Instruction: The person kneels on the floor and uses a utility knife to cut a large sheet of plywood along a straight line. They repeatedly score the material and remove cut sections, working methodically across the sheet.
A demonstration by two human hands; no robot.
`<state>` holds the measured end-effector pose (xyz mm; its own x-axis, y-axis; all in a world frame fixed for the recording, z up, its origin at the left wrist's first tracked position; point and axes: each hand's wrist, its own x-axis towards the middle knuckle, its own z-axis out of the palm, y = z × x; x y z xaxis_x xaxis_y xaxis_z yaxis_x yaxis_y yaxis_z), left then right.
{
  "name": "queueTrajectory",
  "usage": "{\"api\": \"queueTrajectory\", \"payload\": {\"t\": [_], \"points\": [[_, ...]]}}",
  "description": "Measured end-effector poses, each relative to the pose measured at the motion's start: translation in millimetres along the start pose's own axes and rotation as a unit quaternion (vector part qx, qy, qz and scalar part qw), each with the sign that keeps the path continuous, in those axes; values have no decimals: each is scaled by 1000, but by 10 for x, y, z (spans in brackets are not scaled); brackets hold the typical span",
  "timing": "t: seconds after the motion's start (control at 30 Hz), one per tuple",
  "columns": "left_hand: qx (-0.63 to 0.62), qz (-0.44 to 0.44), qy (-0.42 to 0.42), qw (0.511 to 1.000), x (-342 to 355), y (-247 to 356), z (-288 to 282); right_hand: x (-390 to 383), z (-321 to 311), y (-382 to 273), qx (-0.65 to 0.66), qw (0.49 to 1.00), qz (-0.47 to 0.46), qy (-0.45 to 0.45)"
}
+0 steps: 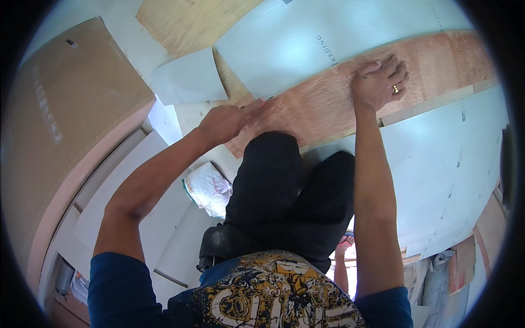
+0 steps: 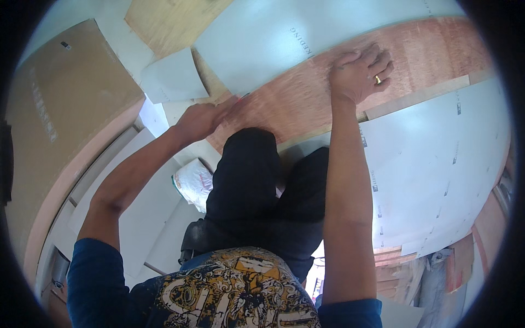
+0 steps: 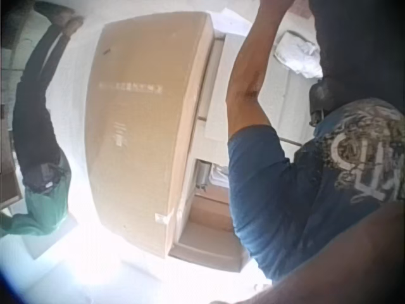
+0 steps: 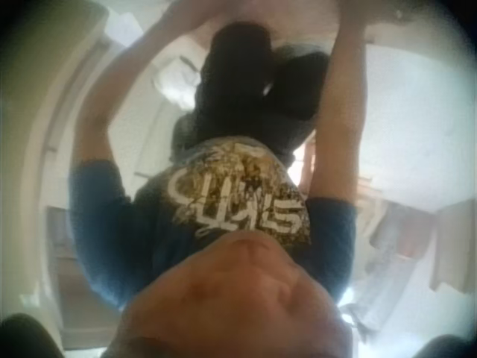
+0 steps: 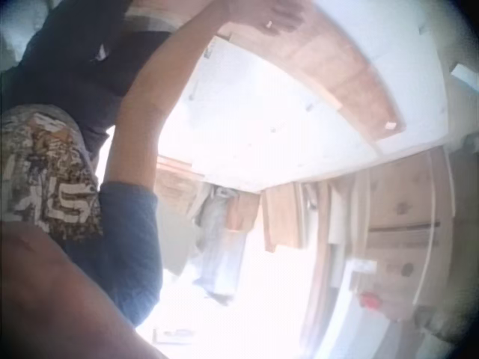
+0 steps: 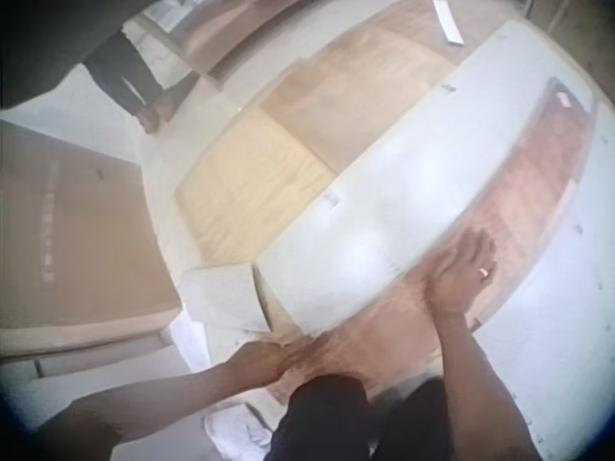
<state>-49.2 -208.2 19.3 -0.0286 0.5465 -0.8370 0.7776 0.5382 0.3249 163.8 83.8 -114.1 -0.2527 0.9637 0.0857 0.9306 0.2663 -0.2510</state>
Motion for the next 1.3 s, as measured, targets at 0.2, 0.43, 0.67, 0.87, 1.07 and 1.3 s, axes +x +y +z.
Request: {"api": "queueTrajectory", "payload": {"t": [0.2,0.43,0.67,0.87,1.07,1.3], "points": [[57,-34,-18,998,-285,-227,-49,12,-23,-30,-7,1000,7,-21],[-6,83,189,978,613,957,-732,-35,-95,-101,8,998,36,-57],[-100,110,121,981,1215,1164,-759,-69,-141,-97,-1,995,51,-81],[-105,91,87,986,1273,1166,-843,-18,-120,-106,15,996,51,-71],[-17,118,143,982,1055,933,-509,6,-78,-61,5,999,22,-40],[-5,35,47,998,627,441,-151,-58,-46,-53,4,999,15,-35]]}}
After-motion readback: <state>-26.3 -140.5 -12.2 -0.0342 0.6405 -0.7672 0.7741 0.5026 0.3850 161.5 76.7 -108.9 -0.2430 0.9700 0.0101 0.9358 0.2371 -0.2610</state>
